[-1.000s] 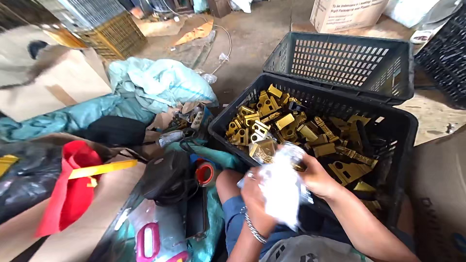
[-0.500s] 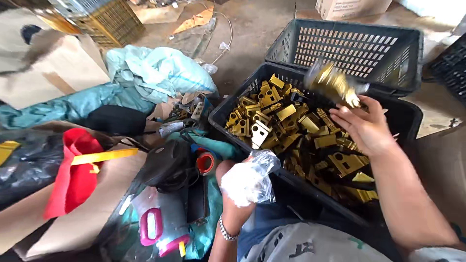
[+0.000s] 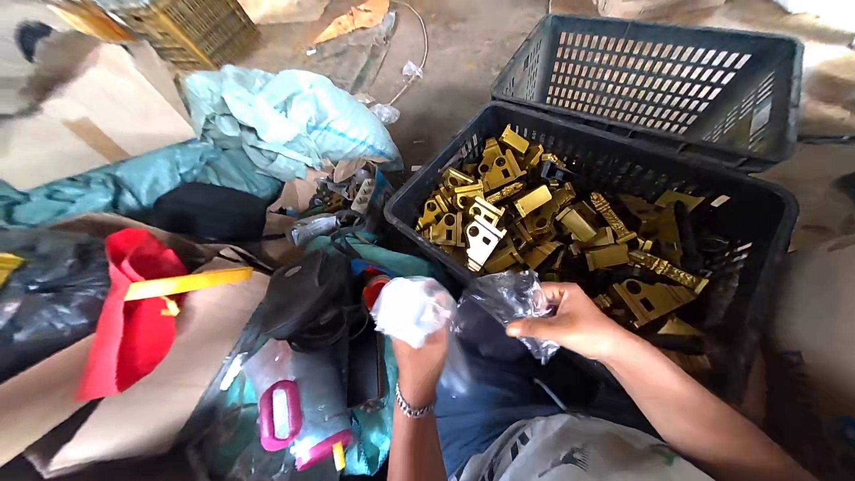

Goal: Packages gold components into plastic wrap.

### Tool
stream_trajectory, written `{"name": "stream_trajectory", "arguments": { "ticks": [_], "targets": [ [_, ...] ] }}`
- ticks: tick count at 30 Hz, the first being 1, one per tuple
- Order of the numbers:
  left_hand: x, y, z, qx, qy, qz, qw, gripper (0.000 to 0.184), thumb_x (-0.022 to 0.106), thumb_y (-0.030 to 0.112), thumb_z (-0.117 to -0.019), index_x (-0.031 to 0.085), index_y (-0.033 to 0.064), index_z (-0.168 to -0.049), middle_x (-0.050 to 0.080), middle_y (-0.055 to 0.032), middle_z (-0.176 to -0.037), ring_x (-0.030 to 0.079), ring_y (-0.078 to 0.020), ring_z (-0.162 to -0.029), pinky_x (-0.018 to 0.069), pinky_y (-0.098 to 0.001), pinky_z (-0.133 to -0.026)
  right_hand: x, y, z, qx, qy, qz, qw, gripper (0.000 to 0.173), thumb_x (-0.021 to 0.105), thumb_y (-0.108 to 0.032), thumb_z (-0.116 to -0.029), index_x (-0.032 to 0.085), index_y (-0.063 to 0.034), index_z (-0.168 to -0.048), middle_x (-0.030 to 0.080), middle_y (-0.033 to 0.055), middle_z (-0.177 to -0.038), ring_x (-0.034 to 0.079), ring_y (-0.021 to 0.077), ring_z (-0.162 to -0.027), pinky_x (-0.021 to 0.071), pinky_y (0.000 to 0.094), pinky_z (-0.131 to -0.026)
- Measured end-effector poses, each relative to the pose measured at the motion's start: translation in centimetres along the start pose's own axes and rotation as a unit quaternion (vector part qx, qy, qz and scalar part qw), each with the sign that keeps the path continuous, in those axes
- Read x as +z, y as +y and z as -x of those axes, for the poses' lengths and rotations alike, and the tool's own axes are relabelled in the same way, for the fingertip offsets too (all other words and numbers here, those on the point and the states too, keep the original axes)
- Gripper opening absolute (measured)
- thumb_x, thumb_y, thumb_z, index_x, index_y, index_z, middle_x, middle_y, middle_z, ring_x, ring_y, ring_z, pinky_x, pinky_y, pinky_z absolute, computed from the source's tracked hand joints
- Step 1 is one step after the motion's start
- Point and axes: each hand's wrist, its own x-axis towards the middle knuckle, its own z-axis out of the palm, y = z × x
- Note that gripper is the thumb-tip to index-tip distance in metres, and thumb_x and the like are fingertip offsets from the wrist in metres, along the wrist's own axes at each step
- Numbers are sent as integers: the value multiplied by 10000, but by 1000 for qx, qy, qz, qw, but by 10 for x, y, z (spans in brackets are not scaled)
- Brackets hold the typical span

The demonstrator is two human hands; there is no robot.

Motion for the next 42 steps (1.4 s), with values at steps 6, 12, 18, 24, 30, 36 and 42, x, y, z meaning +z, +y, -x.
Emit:
{"name": "stream_trajectory", "arguments": {
  "ticks": [6, 12, 18, 24, 30, 36, 42],
  "targets": [
    [2, 17, 16, -145, -147, 157, 966, 481, 861, 9, -695, 648, 26, -1126, 732, 67, -1008, 691, -21, -957, 590, -251, -892, 25, 4, -19, -160, -107, 188, 963, 472, 879, -332, -723, 499, -79, -603, 509, -51, -612, 441, -57, -592, 336, 121, -536],
    [-28, -21, 5, -88, 48, 87, 991, 463, 774, -10, -715, 586, -89, -1130, 723, -30, -994, 695, -84, -944, 592, -280, -868, 10, 7, -89, 69, -71, 25, 995, 240, 674, -165, -963, 640, 1, -1134, 702, 63, -1053, 695, 119, -840, 605, 307, -785],
    [-18, -16, -16, 34, 151, -48, 987, 659, 857, 96, -755, 501, -236, -1198, 700, -146, -1083, 673, -49, -1035, 550, -230, -959, 25, 69, -181, 180, 90, 385, 901, 469, 681, -345, -991, 656, -9, -1318, 390, 314, -1497, 357, 506, -1404, 330, 666, -1103],
    [-7, -18, -25, 15, 123, -19, 992, 575, 856, 95, -753, 554, -175, -1161, 710, -74, -1048, 664, -7, -1011, 543, -197, -958, -34, 4, -122, 78, 157, -46, 983, 348, 546, -297, -1036, 470, -163, -1348, 632, 12, -1077, 653, 129, -912, 577, 359, -767],
    [41, 9, -16, -73, 31, 111, 991, 425, 788, -3, -780, 587, -122, -1135, 720, -33, -1004, 685, -33, -968, 571, -226, -920, -21, -38, -23, 61, -82, -19, 995, 484, 706, -117, -913, 375, -115, -1266, 698, 17, -1033, 736, 130, -787, 645, 287, -651],
    [39, 30, -2, -60, -17, 41, 997, 395, 782, 36, -805, 600, -138, -1109, 721, -54, -987, 682, -20, -958, 564, -209, -903, 7, 7, -21, -181, -16, 485, 856, 322, 702, -65, -840, 622, 51, -1129, 663, 291, -1133, 718, 426, -794, 595, 556, -630],
    [54, 9, 10, 63, -23, -37, 997, 432, 805, 129, -764, 636, -173, -1021, 734, -126, -951, 691, -22, -939, 557, -187, -894, -20, -18, -36, 120, -128, 119, 977, 892, 773, -149, -839, 277, 4, -1563, 543, 193, -1422, 579, 187, -1263, 487, 336, -1068]
  ]
}}
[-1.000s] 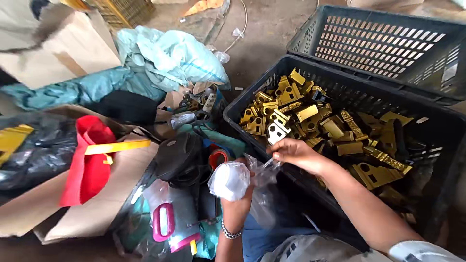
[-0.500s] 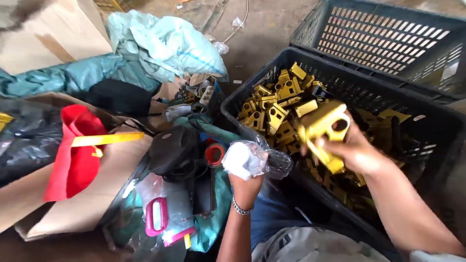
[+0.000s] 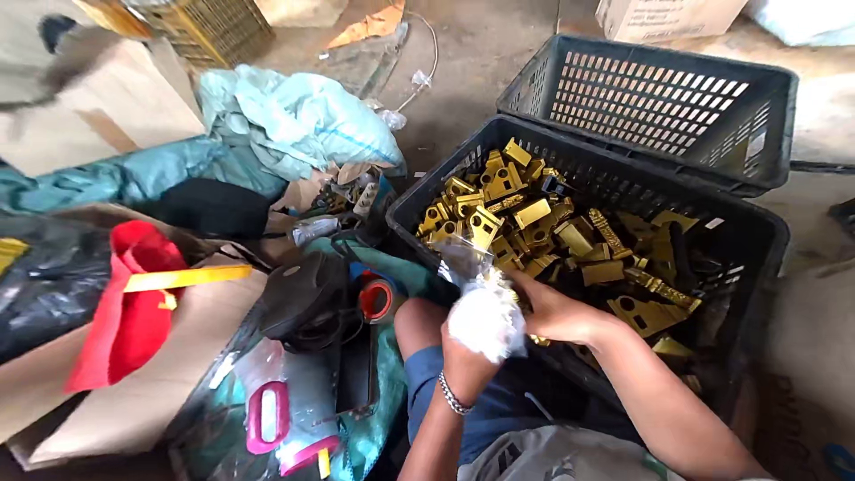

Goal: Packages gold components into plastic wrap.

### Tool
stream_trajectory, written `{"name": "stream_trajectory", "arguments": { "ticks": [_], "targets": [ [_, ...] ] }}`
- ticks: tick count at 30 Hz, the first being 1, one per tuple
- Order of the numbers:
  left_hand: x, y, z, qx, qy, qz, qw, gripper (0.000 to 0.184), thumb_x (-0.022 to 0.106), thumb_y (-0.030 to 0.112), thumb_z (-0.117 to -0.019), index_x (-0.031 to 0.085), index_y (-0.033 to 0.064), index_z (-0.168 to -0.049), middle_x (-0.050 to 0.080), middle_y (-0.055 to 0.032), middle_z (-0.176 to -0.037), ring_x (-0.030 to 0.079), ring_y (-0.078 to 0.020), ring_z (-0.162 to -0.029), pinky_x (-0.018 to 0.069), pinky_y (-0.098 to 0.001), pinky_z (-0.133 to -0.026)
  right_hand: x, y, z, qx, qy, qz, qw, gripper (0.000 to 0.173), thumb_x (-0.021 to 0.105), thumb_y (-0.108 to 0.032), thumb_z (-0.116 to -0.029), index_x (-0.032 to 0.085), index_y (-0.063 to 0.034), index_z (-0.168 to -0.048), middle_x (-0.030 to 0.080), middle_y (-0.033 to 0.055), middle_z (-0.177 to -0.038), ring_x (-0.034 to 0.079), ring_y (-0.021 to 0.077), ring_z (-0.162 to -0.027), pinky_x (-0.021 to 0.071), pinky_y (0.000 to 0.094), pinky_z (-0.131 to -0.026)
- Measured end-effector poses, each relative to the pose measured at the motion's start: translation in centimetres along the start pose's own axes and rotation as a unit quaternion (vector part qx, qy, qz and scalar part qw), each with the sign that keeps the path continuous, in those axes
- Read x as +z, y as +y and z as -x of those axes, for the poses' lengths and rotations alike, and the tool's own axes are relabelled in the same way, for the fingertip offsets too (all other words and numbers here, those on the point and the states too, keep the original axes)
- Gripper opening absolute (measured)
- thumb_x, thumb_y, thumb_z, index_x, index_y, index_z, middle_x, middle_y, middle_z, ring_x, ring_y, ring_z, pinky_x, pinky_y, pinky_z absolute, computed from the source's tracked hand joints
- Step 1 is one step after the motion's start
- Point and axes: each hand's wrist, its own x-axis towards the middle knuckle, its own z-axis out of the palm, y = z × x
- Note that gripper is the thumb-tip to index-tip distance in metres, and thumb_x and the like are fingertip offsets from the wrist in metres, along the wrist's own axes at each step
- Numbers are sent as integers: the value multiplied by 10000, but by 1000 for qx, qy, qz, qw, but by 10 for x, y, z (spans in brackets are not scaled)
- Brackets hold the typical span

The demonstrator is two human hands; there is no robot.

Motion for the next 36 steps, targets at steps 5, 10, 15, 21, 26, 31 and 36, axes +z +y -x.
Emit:
{"name": "stream_trajectory", "arguments": {
  "ticks": [5, 10, 15, 21, 26, 31, 36],
  "targets": [
    [0, 25, 8, -51, -117, 113, 985, 368, 788, 65, -807, 635, -125, -1084, 738, -43, -989, 679, 10, -966, 564, -194, -902, 1, 15, 19, -115, 169, -78, 976, 376, 731, -67, -873, 623, 28, -1221, 682, 71, -1141, 669, 57, -998, 567, 217, -886],
    [-7, 30, 8, -140, -117, 198, 963, 254, 732, 41, -875, 668, -36, -1109, 743, 14, -980, 698, -40, -932, 591, -253, -883, -61, 21, 34, -129, 283, 60, 949, 234, 741, -117, -878, 699, -13, -1083, 711, 72, -1035, 675, 106, -940, 578, 320, -852],
    [-13, 20, -16, -265, 1, 235, 935, 246, 605, -72, -908, 592, -83, -1153, 758, -95, -945, 740, -169, -881, 619, -334, -856, -119, 6, 29, -38, 379, 49, 923, 811, 712, -350, -953, 295, -102, -1603, 384, 189, -1591, 486, 361, -1377, 450, 566, -1086],
    [17, 11, -22, -260, 37, 197, 944, 527, 811, -59, -737, 545, -86, -1191, 719, -71, -980, 710, -95, -924, 605, -273, -868, -8, 19, 9, -180, 98, 102, 973, 213, 722, -130, -918, 719, 45, -1041, 727, 90, -964, 675, 31, -831, 568, 187, -786],
    [6, 25, -35, -307, 9, 322, 896, 99, 606, -60, -920, 625, -2, -998, 718, -53, -785, 710, -121, -730, 614, -273, -734, 2, 13, 14, -106, 194, -94, 971, 154, 545, -68, -1017, 667, 12, -1068, 691, 4, -897, 670, 43, -789, 588, 237, -758],
    [5, 17, -36, -263, -23, 253, 931, 326, 755, -82, -794, 611, -40, -1084, 737, -46, -911, 719, -93, -875, 608, -267, -849, 7, 15, 12, -67, 194, -159, 966, 151, 499, -72, -1044, 595, 15, -1123, 685, 33, -942, 695, 102, -837, 607, 287, -792],
    [3, 1, -27, -102, 5, 121, 987, 470, 851, -22, -666, 605, -118, -1055, 725, 10, -943, 677, 36, -921, 575, -182, -875, 5, 20, 6, -90, 241, -86, 962, 180, 542, -82, -1021, 650, 26, -1116, 675, 27, -977, 656, 47, -880, 569, 244, -831]
  ]
}}
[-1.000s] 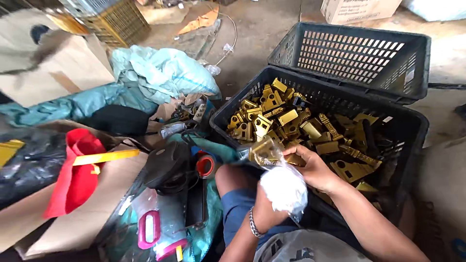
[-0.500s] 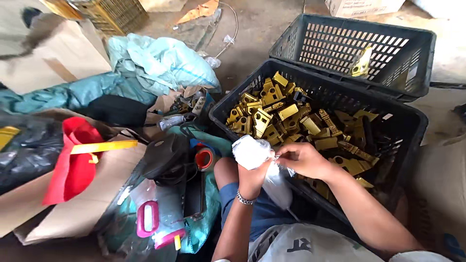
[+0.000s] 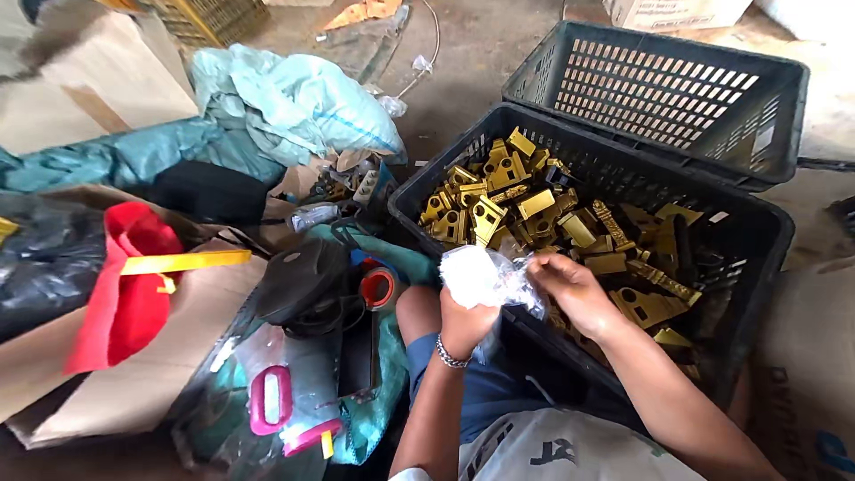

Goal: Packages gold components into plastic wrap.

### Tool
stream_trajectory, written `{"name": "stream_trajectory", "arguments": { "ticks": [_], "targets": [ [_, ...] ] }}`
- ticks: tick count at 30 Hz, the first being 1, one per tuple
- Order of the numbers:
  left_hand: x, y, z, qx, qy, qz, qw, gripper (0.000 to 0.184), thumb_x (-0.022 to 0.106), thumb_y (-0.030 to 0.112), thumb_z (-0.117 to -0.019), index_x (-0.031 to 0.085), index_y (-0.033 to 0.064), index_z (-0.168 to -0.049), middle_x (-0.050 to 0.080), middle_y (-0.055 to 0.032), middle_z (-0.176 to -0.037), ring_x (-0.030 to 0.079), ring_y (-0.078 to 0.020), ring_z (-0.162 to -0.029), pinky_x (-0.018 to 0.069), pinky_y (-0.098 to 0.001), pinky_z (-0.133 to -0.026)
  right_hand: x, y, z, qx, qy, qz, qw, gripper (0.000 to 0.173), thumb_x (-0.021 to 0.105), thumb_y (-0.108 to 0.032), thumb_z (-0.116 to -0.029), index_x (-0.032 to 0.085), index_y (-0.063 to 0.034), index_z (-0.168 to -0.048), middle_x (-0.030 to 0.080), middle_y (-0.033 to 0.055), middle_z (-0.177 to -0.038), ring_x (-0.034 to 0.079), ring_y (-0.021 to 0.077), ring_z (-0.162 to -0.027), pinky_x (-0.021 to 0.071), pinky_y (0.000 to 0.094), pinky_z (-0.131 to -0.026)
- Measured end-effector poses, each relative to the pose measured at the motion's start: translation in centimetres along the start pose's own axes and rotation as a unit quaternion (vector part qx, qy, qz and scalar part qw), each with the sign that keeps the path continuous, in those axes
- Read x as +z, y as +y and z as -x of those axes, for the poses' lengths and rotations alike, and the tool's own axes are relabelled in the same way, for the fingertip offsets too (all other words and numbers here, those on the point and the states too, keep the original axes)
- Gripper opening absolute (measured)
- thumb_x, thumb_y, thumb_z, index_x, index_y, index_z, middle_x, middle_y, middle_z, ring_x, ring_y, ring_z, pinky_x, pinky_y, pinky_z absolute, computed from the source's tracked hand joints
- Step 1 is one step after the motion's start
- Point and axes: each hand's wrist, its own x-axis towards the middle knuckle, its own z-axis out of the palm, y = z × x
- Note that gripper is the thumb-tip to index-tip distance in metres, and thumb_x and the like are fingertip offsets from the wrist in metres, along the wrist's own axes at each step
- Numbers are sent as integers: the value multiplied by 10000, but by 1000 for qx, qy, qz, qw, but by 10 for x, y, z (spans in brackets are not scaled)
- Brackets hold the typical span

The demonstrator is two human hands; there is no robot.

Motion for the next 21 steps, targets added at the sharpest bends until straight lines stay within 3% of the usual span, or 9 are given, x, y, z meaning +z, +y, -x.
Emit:
{"name": "stream_trajectory", "arguments": {
  "ticks": [2, 4, 8, 10, 13, 15, 17, 19, 21],
  "targets": [
    [-6, 1, -2, -4, 20, 0, 1000, 495, 845, -39, -672, 585, -126, -1084, 719, 6, -961, 674, 33, -934, 571, -182, -887, -7, -5, -5, 36, 17, -35, 999, 171, 498, -100, -1050, 627, -6, -1108, 669, 24, -973, 663, 72, -867, 578, 267, -828],
    [-6, 1, -1, 3, 21, 3, 1000, 506, 848, -31, -671, 583, -138, -1088, 723, -5, -970, 677, 31, -940, 571, -179, -893, -4, -10, -4, 31, -35, -55, 997, 188, 489, -129, -1052, 638, -21, -1089, 684, 16, -993, 672, 81, -888, 582, 285, -847],
    [-2, -7, 6, 56, 4, -32, 998, 613, 889, 111, -669, 564, -197, -1088, 721, -80, -986, 668, 25, -960, 546, -161, -903, 8, -7, 1, -27, -100, 1, 995, 220, 691, -158, -943, 651, 3, -1088, 697, -23, -964, 670, 3, -865, 581, 206, -816],
    [-9, -15, 8, 62, 41, -111, 991, 602, 862, 160, -694, 584, -218, -1071, 715, -138, -965, 668, -12, -943, 533, -172, -891, 6, -2, -5, -42, -70, 23, 996, 114, 681, -83, -931, 670, 0, -1008, 698, -43, -861, 659, -10, -746, 576, 188, -719],
    [-30, -27, -3, 51, 130, -200, 970, 620, 831, 163, -694, 580, -235, -1099, 697, -210, -995, 669, -90, -960, 527, -231, -916, -4, -2, -39, 36, -80, -7, 996, 118, 639, -33, -966, 634, 18, -1072, 705, 22, -900, 700, 82, -759, 618, 264, -746],
    [-42, -29, -9, 44, 157, -176, 971, 632, 825, 137, -703, 560, -214, -1157, 704, -198, -1035, 687, -121, -979, 554, -283, -921, 3, 2, -82, 107, -84, 42, 990, 245, 628, -110, -1010, 609, 26, -1212, 661, 106, -1041, 657, 143, -849, 575, 313, -787],
    [-47, -25, -11, 36, 166, -109, 979, 576, 816, 63, -733, 541, -180, -1177, 706, -129, -1033, 687, -75, -967, 577, -254, -903, 26, 21, -132, 135, -49, 143, 979, 339, 609, -223, -1040, 627, -6, -1300, 627, 215, -1242, 618, 289, -1046, 510, 452, -897],
    [-48, -17, -9, 32, 171, -92, 980, 620, 830, 44, -724, 517, -193, -1203, 690, -128, -1052, 665, -49, -986, 557, -227, -915, 52, 44, -171, 144, -42, 245, 958, 433, 593, -301, -1046, 613, -28, -1381, 468, 300, -1477, 478, 456, -1339, 400, 595, -1090],
    [-45, -12, -10, 33, 178, -92, 979, 671, 865, 63, -697, 509, -194, -1203, 690, -120, -1055, 662, -32, -993, 552, -211, -917, 68, 53, -189, 184, -56, 329, 925, 510, 615, -325, -1029, 542, -91, -1476, 278, 283, -1613, 294, 493, -1467, 323, 601, -1160]
  ]
}}
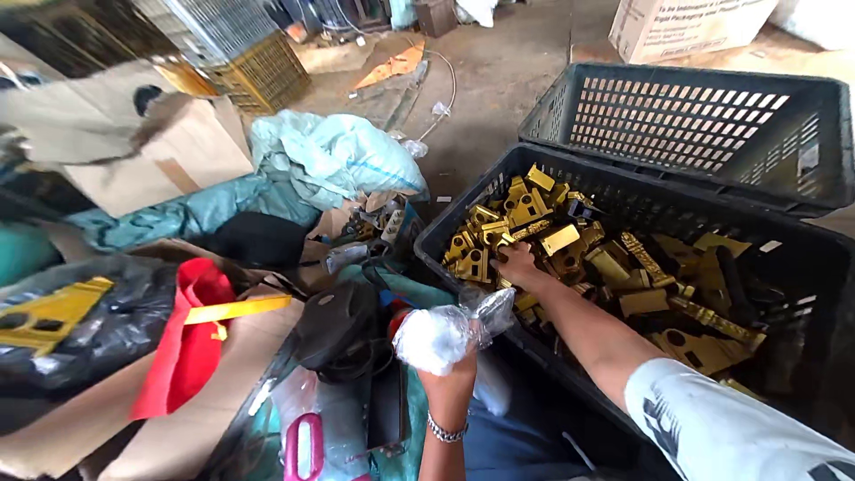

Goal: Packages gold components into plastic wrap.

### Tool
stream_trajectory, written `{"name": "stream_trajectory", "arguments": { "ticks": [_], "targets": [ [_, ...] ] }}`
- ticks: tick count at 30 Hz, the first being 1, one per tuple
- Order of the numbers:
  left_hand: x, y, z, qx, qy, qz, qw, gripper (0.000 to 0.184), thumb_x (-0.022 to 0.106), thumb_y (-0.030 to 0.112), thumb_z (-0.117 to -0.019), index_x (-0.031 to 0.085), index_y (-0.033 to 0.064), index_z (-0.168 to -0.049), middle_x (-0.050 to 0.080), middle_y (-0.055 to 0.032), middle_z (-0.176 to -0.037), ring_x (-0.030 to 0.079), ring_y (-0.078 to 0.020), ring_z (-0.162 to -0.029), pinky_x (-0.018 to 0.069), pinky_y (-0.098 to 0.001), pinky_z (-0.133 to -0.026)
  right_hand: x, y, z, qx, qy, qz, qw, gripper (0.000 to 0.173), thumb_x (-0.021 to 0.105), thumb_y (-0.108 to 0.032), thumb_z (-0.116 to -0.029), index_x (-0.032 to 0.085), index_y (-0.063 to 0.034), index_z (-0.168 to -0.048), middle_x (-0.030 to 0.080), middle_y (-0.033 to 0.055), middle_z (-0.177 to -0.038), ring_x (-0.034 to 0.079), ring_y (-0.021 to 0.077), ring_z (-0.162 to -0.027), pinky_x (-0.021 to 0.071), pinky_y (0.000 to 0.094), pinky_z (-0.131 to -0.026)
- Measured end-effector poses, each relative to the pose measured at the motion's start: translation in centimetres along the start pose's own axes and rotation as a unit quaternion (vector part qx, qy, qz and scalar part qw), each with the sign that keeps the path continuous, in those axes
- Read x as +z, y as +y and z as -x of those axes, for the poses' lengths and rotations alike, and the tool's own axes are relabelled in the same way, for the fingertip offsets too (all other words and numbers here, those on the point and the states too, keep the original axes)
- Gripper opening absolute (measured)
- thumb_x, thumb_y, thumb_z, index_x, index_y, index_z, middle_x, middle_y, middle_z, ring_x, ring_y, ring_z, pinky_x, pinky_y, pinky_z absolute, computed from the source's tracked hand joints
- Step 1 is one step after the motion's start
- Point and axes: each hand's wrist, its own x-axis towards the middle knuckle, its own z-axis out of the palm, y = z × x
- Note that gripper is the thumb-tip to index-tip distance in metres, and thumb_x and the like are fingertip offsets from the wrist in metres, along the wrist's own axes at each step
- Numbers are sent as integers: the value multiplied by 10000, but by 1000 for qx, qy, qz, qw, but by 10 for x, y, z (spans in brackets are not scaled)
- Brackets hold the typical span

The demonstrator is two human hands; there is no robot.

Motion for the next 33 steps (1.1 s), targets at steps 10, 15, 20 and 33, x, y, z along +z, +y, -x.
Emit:
{"name": "stream_trajectory", "arguments": {
  "ticks": [10, 15, 20, 33],
  "targets": [
    [42, 5, -10, 4, -118, 36, 992, 509, 819, 8, -735, 564, -188, -1129, 720, -83, -993, 678, 11, -953, 561, -178, -902, -105, 60, 123, -153, 17, -410, 899, 514, 553, -304, -990, 374, -135, -1442, 658, 67, -1084, 703, 188, -871, 623, 372, -733],
    [69, 31, 7, -147, -156, 120, 969, 395, 732, -74, -794, 561, -102, -1149, 700, -34, -970, 675, -12, -931, 573, -206, -871, -108, 54, 193, -275, -79, -242, 927, 493, 727, -151, -898, 403, -79, -1264, 699, -1, -1041, 719, 58, -834, 618, 223, -721],
    [68, 37, 19, -105, -50, 154, 981, 487, 775, -90, -772, 542, -79, -1199, 711, -11, -1020, 688, -36, -963, 585, -231, -905, -56, 80, 196, -468, 149, -129, 862, 359, 711, -155, -926, 623, 89, -1175, 709, 173, -1178, 694, 126, -1078, 573, 267, -944],
    [47, 42, 55, 57, -256, 52, 963, 463, 823, 56, -726, 603, -151, -1077, 728, -84, -973, 696, -49, -956, 575, -227, -904, -42, 73, 208, -296, 115, 45, 947, 537, 711, -131, -861, 512, 103, -1302, 651, 287, -1196, 702, 415, -991, 570, 577, -834]
  ]
}}
